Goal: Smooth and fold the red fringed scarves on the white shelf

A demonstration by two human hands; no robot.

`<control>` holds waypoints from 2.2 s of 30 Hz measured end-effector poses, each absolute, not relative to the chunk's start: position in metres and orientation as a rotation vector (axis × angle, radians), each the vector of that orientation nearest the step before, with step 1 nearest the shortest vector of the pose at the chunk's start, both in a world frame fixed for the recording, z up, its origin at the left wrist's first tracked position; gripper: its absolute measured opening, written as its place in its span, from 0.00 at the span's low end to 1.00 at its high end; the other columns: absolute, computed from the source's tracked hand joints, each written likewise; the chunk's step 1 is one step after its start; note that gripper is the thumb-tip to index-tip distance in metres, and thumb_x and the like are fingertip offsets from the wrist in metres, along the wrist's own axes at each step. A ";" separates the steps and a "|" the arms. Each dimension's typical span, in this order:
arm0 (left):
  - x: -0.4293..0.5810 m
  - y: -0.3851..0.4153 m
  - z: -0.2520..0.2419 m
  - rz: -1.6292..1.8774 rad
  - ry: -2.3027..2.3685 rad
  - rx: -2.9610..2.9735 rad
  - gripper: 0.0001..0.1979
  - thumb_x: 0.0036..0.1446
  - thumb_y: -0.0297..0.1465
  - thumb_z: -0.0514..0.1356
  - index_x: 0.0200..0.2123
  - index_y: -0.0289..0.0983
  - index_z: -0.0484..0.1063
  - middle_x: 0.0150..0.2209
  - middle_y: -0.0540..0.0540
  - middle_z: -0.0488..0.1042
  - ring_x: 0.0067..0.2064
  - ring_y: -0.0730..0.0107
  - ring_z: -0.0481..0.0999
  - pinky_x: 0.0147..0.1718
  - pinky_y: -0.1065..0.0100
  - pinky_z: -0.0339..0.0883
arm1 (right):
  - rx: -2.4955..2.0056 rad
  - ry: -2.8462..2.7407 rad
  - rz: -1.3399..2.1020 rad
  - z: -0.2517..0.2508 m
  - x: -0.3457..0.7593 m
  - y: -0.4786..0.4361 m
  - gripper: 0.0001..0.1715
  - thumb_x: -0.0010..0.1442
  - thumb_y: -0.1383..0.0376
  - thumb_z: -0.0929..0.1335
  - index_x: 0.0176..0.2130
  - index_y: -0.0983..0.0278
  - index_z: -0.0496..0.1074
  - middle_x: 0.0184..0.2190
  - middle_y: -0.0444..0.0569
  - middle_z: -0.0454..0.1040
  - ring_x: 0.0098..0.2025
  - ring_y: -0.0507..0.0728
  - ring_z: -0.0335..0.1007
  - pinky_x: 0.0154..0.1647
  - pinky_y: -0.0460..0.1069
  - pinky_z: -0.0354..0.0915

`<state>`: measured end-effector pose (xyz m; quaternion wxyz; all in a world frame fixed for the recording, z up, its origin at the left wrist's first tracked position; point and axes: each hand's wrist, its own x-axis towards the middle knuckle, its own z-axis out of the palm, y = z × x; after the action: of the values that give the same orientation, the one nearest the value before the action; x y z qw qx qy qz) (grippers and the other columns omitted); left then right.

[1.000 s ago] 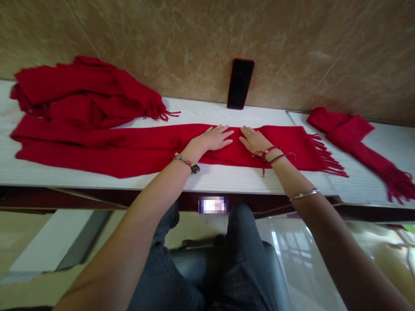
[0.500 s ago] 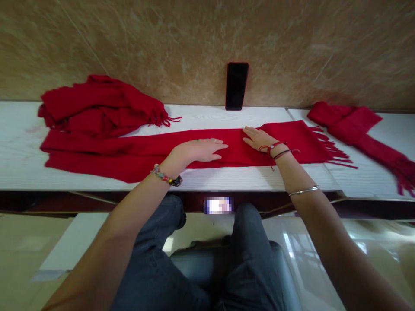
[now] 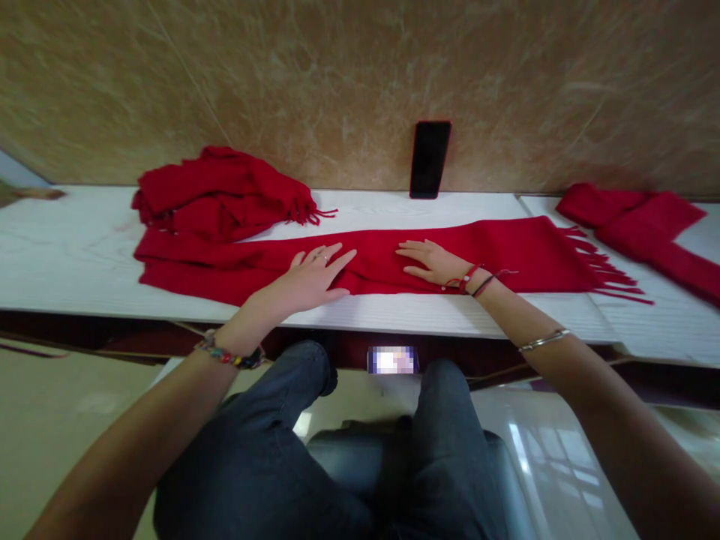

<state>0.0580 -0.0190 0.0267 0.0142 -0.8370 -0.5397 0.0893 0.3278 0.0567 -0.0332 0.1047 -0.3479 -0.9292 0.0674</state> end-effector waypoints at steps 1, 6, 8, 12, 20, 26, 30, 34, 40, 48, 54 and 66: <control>0.053 -0.023 0.020 0.284 -1.772 -2.597 0.34 0.62 0.42 0.50 0.68 0.41 0.42 0.69 0.37 0.44 0.67 0.46 0.48 0.59 0.44 0.50 | -1.032 -2.740 0.192 -0.034 0.328 0.056 0.29 0.65 0.55 0.60 0.61 0.65 0.63 0.63 0.58 0.61 0.65 0.62 0.54 0.63 0.64 0.51; 0.024 -0.026 0.000 0.222 -1.923 -2.560 0.29 0.64 0.35 0.45 0.68 0.39 0.44 0.68 0.37 0.46 0.68 0.51 0.48 0.60 0.49 0.52 | -1.032 -2.728 0.144 -0.035 0.330 0.056 0.29 0.65 0.56 0.59 0.60 0.66 0.64 0.62 0.58 0.61 0.64 0.62 0.55 0.64 0.64 0.50; 0.015 -0.025 0.002 0.141 -1.861 -2.448 0.28 0.62 0.26 0.45 0.66 0.37 0.52 0.67 0.38 0.51 0.66 0.52 0.52 0.60 0.51 0.55 | -1.036 -2.726 0.141 -0.035 0.329 0.056 0.28 0.65 0.56 0.59 0.59 0.66 0.64 0.62 0.58 0.61 0.64 0.62 0.56 0.64 0.63 0.51; -0.002 -0.026 0.012 0.073 -1.811 -2.214 0.27 0.61 0.22 0.39 0.57 0.35 0.68 0.60 0.38 0.65 0.58 0.54 0.67 0.54 0.54 0.64 | -1.025 -2.715 0.181 -0.033 0.330 0.056 0.28 0.64 0.57 0.60 0.59 0.66 0.65 0.61 0.57 0.63 0.64 0.61 0.56 0.63 0.62 0.52; -0.017 -0.027 0.004 0.185 -2.070 -2.075 0.21 0.59 0.26 0.48 0.51 0.40 0.74 0.57 0.36 0.69 0.59 0.35 0.64 0.47 0.37 0.62 | -0.988 -2.658 0.252 -0.031 0.334 0.059 0.26 0.63 0.58 0.62 0.57 0.65 0.68 0.59 0.56 0.67 0.62 0.61 0.60 0.62 0.61 0.56; 0.065 -0.035 0.017 0.186 -1.585 -2.519 0.30 0.58 0.24 0.49 0.64 0.39 0.55 0.67 0.39 0.51 0.66 0.50 0.52 0.58 0.49 0.56 | -0.983 -2.652 0.259 -0.029 0.331 0.058 0.25 0.63 0.60 0.63 0.56 0.68 0.68 0.58 0.58 0.67 0.62 0.60 0.60 0.63 0.60 0.56; 0.106 -0.021 0.008 0.075 -1.281 -2.699 0.25 0.61 0.22 0.46 0.61 0.38 0.61 0.63 0.41 0.61 0.64 0.61 0.57 0.60 0.55 0.53 | -0.991 -2.632 0.270 -0.028 0.333 0.057 0.25 0.62 0.61 0.63 0.55 0.70 0.69 0.57 0.59 0.68 0.61 0.59 0.61 0.62 0.58 0.57; 0.113 -0.007 0.001 0.006 -1.154 -2.662 0.19 0.61 0.21 0.47 0.50 0.34 0.72 0.44 0.40 0.75 0.48 0.63 0.74 0.55 0.57 0.58 | -1.022 -2.582 0.264 -0.022 0.341 0.057 0.23 0.61 0.62 0.64 0.54 0.67 0.71 0.54 0.55 0.72 0.58 0.59 0.65 0.60 0.58 0.60; 0.113 -0.005 0.009 -0.106 -1.188 -2.661 0.15 0.59 0.23 0.51 0.46 0.33 0.72 0.53 0.38 0.69 0.51 0.60 0.71 0.50 0.61 0.62 | -1.080 -2.468 0.229 -0.007 0.358 0.055 0.22 0.61 0.60 0.63 0.52 0.64 0.73 0.51 0.52 0.74 0.54 0.60 0.69 0.57 0.57 0.63; 0.107 0.002 0.016 0.017 -1.229 -2.582 0.18 0.60 0.21 0.46 0.45 0.34 0.73 0.44 0.40 0.74 0.44 0.61 0.74 0.41 0.61 0.63 | -1.256 -2.529 0.095 -0.021 0.366 0.070 0.17 0.58 0.64 0.66 0.46 0.65 0.75 0.47 0.52 0.76 0.49 0.60 0.71 0.54 0.57 0.65; 0.103 0.005 0.012 -0.197 -1.248 -2.437 0.20 0.61 0.20 0.43 0.43 0.35 0.74 0.42 0.39 0.73 0.41 0.62 0.73 0.40 0.59 0.63 | -1.500 -2.406 -0.060 -0.022 0.366 0.072 0.14 0.58 0.67 0.66 0.43 0.68 0.75 0.43 0.57 0.75 0.46 0.62 0.70 0.51 0.56 0.66; 0.098 -0.005 0.009 0.132 -1.324 -2.546 0.18 0.60 0.23 0.48 0.49 0.38 0.72 0.47 0.42 0.73 0.47 0.63 0.74 0.36 0.67 0.68 | -1.594 -2.376 -0.221 -0.025 0.361 0.069 0.17 0.61 0.67 0.59 0.37 0.68 0.75 0.38 0.60 0.74 0.41 0.63 0.69 0.42 0.57 0.68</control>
<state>0.0983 -0.0055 0.0088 0.1340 -0.8782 -0.4569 0.0457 0.3605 0.0692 -0.0248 0.1357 -0.5503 -0.8203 -0.0764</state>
